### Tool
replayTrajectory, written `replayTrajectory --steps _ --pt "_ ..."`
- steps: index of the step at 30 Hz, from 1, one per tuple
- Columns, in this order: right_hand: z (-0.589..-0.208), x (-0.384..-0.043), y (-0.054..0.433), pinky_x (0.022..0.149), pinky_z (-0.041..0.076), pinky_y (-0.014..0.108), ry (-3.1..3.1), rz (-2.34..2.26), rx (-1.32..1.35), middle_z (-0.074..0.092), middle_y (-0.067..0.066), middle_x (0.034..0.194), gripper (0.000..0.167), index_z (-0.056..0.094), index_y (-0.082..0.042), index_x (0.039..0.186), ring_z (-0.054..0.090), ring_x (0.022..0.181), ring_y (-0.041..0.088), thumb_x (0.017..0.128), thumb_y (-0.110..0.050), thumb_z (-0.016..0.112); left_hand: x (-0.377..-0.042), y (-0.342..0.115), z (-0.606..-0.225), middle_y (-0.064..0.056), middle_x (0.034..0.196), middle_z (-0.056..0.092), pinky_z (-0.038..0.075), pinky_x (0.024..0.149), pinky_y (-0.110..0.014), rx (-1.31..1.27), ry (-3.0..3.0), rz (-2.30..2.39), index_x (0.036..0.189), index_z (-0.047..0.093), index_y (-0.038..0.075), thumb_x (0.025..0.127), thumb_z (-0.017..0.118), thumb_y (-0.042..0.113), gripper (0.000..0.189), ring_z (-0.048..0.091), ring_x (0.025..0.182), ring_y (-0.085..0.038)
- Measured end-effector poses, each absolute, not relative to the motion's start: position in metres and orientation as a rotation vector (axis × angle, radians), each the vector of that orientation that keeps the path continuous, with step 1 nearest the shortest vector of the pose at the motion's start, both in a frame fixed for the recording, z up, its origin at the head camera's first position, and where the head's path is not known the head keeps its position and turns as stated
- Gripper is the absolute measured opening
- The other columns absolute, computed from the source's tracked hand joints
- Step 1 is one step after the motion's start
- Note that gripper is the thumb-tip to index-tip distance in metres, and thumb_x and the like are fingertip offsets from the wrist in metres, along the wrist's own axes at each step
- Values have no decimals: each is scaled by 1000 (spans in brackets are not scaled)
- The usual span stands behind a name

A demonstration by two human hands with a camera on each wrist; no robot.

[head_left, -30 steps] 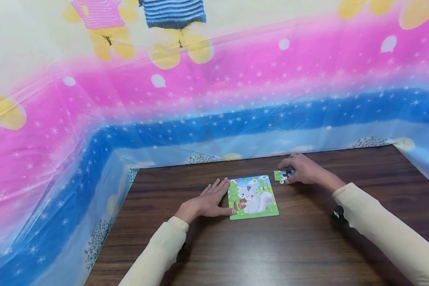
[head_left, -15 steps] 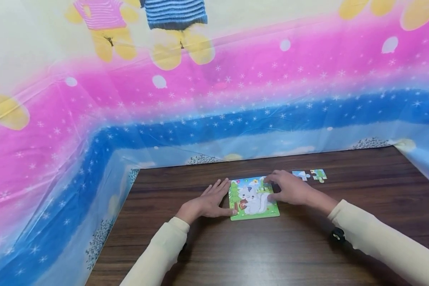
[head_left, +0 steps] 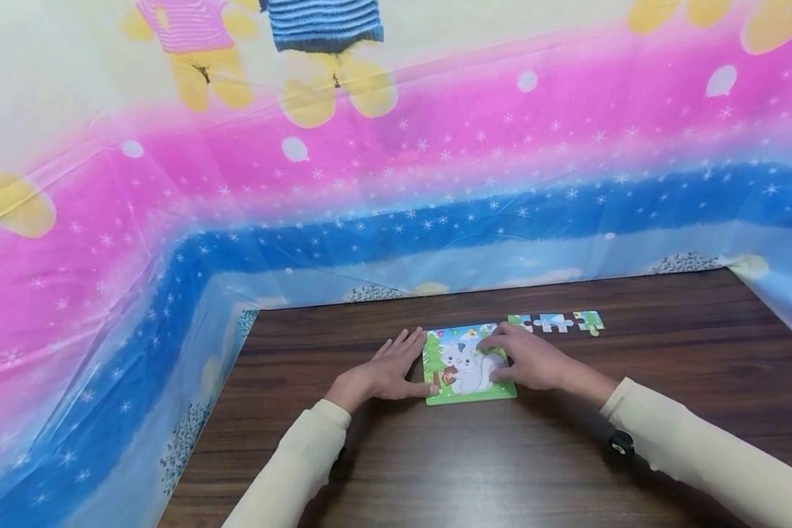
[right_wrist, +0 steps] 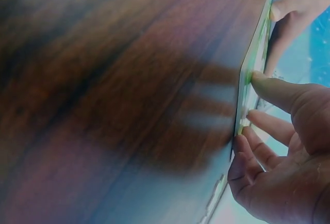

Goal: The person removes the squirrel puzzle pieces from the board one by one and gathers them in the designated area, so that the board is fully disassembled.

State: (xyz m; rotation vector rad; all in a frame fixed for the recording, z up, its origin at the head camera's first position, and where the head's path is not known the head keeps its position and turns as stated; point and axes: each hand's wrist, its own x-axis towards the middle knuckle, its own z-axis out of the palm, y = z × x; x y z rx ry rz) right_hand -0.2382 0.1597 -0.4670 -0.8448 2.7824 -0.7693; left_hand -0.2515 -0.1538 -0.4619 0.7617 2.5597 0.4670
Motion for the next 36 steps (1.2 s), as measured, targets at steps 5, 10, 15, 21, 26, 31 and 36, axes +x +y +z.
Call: replayTrajectory --steps 5,10,15,21,26,31,36 --pt "-470 -241 161 85 50 39 2744 -804 -802 57 12 134 50 65 -14 143 60 108 23 96 -20 80 -248 -152 -458 -3 181 -2 3 136 -54 792 2570 485 173 4 17 102 64 57 100 -4 168 -29" --pt "-472 -243 163 96 54 51 2744 -796 -791 57 14 135 49 65 -16 142 61 119 30 96 -22 80 -246 -145 -456 -1 181 5 6 137 -51 944 2570 469 172 11 16 105 64 47 91 -2 169 -27" --pt "-470 -243 164 98 54 55 2735 -797 -794 56 14 137 48 64 -16 142 60 122 32 97 -21 79 -242 -129 -450 -2 180 13 12 136 -51 1061 2527 465 171 19 16 109 59 41 78 4 169 -26" --pt "-469 -242 163 98 54 56 2729 -798 -800 56 14 138 49 62 -16 144 61 120 32 98 -22 78 -238 -118 -457 4 180 13 13 136 -49 1046 2528 375 171 19 20 109 55 48 77 5 169 -25" --pt "-470 -245 161 96 55 53 2724 -806 -806 56 14 136 49 63 -16 143 61 116 30 97 -21 79 -237 -116 -455 4 180 12 13 137 -49 1018 2538 307 171 19 20 109 55 47 77 7 168 -25" --pt "-471 -246 159 87 53 45 2719 -862 -804 54 14 129 48 62 -16 139 58 103 24 95 -18 81 -236 -113 -449 4 180 12 14 136 -49 1002 2531 265 171 19 20 110 55 47 77 7 168 -25" --pt "-472 -244 161 83 51 39 2756 -841 -821 55 14 128 48 62 -17 141 57 98 22 95 -16 79 -236 -111 -449 4 180 11 15 136 -49 999 2533 249 171 18 20 110 54 48 77 7 168 -25"
